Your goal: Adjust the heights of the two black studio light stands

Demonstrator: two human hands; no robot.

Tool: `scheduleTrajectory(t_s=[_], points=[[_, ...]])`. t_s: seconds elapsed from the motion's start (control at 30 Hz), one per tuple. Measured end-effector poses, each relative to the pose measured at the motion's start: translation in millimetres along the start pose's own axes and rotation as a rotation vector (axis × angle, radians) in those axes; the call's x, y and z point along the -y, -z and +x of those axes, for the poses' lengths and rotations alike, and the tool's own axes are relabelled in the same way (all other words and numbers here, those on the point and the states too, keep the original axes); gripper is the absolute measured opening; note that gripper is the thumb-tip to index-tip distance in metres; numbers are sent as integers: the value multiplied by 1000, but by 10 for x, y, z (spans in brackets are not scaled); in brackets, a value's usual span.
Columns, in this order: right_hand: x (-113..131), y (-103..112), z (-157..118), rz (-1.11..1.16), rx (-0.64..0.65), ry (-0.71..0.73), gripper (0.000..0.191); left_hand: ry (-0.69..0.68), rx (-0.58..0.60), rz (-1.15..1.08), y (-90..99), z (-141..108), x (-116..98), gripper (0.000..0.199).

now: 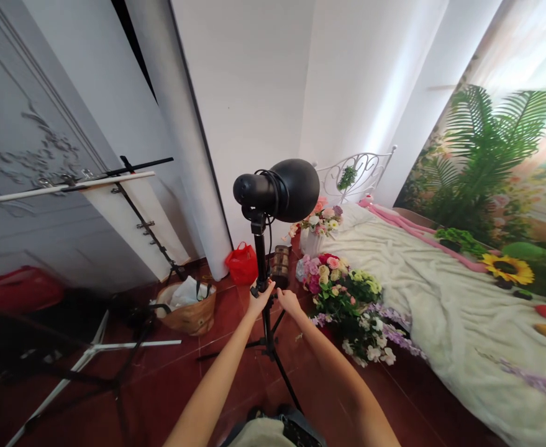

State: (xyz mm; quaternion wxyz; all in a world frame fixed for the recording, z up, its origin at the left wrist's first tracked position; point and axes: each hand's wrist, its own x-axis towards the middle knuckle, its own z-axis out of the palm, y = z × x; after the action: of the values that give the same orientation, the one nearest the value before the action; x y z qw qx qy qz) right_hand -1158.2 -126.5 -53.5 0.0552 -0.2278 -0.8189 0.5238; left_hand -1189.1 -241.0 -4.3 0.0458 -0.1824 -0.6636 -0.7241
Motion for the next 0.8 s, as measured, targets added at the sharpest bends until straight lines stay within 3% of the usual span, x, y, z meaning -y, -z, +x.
scheduleTrajectory(t_s=[0.17, 0.33, 0.6, 0.8], points=[[-37, -91, -170, -316, -51, 303, 40, -3, 14, -39, 43, 1, -14, 22], [-139, -177, -49, -496, -70, 490, 45, 7, 30, -25, 94, 21, -48, 21], [-114, -267, 171, -407, -37, 375, 37, 20, 64, -12, 145, 103, -60, 21], [46, -240, 248, -133, -107, 192, 19, 21, 92, -3, 182, 147, -2, 22]])
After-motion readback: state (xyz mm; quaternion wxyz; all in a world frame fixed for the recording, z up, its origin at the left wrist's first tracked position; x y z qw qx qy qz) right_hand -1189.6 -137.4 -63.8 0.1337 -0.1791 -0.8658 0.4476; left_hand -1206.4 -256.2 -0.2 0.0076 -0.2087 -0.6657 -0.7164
